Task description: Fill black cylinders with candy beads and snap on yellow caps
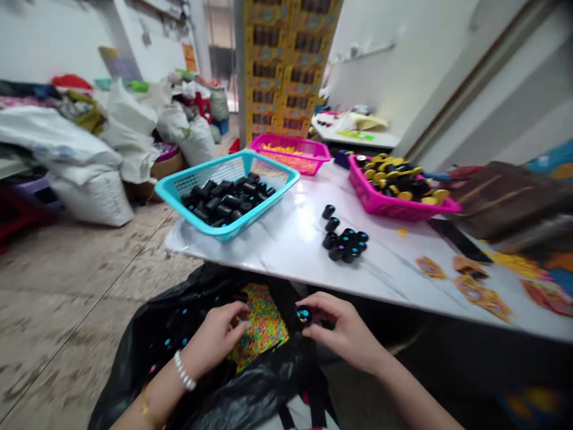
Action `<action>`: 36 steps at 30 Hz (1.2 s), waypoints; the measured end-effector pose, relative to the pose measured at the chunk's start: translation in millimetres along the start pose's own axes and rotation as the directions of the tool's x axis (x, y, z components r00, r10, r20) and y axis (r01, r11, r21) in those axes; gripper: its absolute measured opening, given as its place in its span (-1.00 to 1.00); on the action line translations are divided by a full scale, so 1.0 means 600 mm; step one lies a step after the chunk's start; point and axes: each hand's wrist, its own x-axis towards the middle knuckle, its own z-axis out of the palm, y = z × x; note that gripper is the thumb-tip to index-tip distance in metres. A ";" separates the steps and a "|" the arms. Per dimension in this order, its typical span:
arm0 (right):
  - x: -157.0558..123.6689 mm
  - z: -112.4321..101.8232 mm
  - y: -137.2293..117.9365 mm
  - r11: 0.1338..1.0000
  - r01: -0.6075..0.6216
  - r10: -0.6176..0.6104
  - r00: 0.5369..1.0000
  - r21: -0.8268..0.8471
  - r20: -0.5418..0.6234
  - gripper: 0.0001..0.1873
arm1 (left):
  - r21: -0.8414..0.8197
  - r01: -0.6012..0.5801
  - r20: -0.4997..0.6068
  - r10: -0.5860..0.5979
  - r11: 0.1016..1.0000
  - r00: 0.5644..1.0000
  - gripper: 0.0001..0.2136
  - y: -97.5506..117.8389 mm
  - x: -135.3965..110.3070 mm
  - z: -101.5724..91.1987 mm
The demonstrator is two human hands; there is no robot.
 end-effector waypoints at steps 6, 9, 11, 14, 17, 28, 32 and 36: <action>-0.057 -0.143 0.034 0.933 -0.222 0.050 0.860 -0.284 -0.509 -0.69 | 0.066 -0.163 -0.100 0.169 0.984 0.981 -0.64 0.102 0.042 -0.031; -0.044 -0.189 0.069 0.895 -0.332 0.105 0.805 -0.297 -0.584 -0.59 | 0.106 -0.192 -0.127 0.205 0.976 0.971 -0.44 0.154 0.106 -0.017; -0.023 -0.207 0.083 0.880 -0.375 0.147 0.798 -0.292 -0.585 -0.46 | 0.146 -0.188 -0.131 0.207 0.971 0.969 -0.26 0.183 0.157 0.002; 0.012 -0.220 0.088 0.843 -0.396 0.146 0.820 -0.365 -0.553 -0.19 | 0.184 -0.196 -0.119 0.220 0.963 0.968 -0.08 0.220 0.226 0.030; 0.038 -0.225 0.083 0.813 -0.368 0.106 0.855 -0.451 -0.507 -0.11 | 0.205 -0.185 -0.107 0.210 0.961 0.972 -0.04 0.246 0.274 0.050; 0.107 -0.242 0.086 0.893 -0.198 0.019 0.914 -0.405 -0.405 -0.25 | 0.218 -0.120 -0.108 0.146 0.968 0.983 -0.14 0.281 0.354 0.048; 0.133 -0.268 0.100 0.911 -0.144 -0.005 0.934 -0.387 -0.358 -0.33 | 0.201 -0.111 -0.067 0.127 0.973 0.990 0.07 0.284 0.385 0.042; 0.148 -0.288 0.111 0.919 -0.121 -0.001 0.951 -0.376 -0.308 -0.42 | 0.174 -0.113 -0.002 0.115 0.978 0.993 0.28 0.284 0.409 0.037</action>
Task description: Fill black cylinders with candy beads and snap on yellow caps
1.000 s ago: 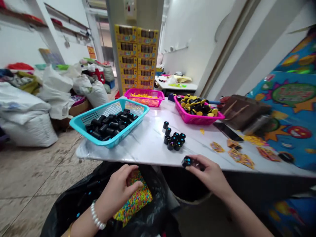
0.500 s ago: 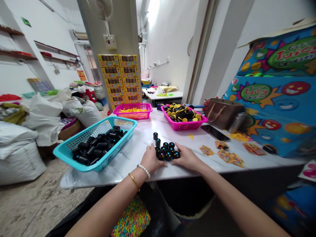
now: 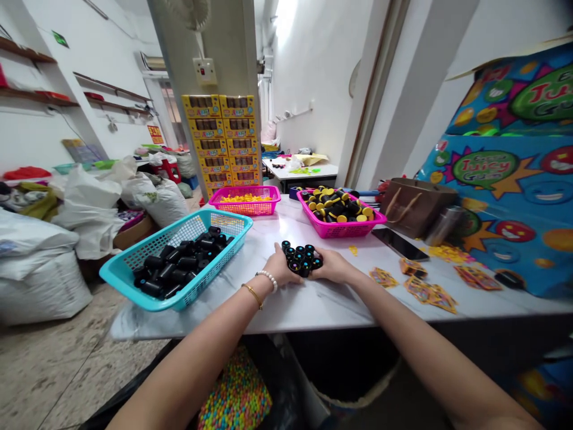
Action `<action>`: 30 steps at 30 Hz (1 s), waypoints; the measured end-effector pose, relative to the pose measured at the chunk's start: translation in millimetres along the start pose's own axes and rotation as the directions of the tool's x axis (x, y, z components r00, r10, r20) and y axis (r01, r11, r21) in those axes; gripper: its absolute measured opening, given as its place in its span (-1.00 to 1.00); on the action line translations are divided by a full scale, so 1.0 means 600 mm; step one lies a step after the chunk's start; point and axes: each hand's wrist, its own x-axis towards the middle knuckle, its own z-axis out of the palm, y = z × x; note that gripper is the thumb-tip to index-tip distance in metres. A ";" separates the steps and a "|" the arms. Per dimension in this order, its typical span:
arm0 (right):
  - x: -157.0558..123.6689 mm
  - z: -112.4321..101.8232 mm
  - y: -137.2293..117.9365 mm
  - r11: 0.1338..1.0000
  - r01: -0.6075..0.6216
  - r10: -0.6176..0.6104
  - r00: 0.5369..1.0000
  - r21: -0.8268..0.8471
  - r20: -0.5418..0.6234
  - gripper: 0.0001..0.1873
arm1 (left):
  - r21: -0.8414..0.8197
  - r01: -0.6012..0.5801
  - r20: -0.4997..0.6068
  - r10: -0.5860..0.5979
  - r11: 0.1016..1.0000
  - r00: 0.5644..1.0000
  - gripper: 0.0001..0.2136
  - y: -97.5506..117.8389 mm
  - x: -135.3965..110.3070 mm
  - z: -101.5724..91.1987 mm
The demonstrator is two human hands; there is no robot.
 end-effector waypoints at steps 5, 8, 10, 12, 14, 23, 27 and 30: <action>0.006 -0.004 0.005 1.000 0.004 -0.004 1.000 -0.015 0.007 -0.40 | -0.012 -0.049 0.056 0.049 0.999 0.997 0.26 0.001 0.016 -0.010; 0.006 -0.008 0.003 1.000 0.000 0.001 1.000 -0.017 0.024 -0.39 | -0.021 -0.070 0.069 0.071 0.997 0.995 0.16 0.007 0.023 -0.012; 0.006 -0.013 0.001 1.000 -0.004 0.005 0.999 -0.020 0.038 -0.38 | -0.029 -0.077 0.066 0.078 0.997 0.995 0.14 0.010 0.028 -0.009; 0.006 -0.017 0.000 1.000 -0.010 0.012 0.999 -0.028 0.046 -0.36 | -0.037 -0.082 0.061 0.084 0.996 0.995 0.14 0.012 0.031 -0.005; 0.005 -0.021 0.001 0.999 -0.019 0.020 0.998 -0.027 0.054 -0.33 | -0.046 -0.089 0.058 0.092 0.995 0.994 0.17 0.011 0.029 -0.001; -0.005 -0.011 0.019 0.993 -0.080 0.079 0.997 -0.090 -0.023 -0.28 | -0.072 -0.015 0.096 0.022 0.997 0.995 0.22 0.004 0.017 -0.017; 0.002 -0.014 0.012 0.991 -0.072 0.075 0.997 -0.110 0.020 -0.33 | -0.095 -0.002 0.207 0.022 0.995 0.978 0.06 0.003 0.039 -0.029; 0.008 -0.019 0.004 0.994 -0.072 0.078 0.995 -0.086 0.059 -0.35 | -0.105 -0.016 0.268 0.043 0.994 0.963 -0.03 0.004 0.054 -0.031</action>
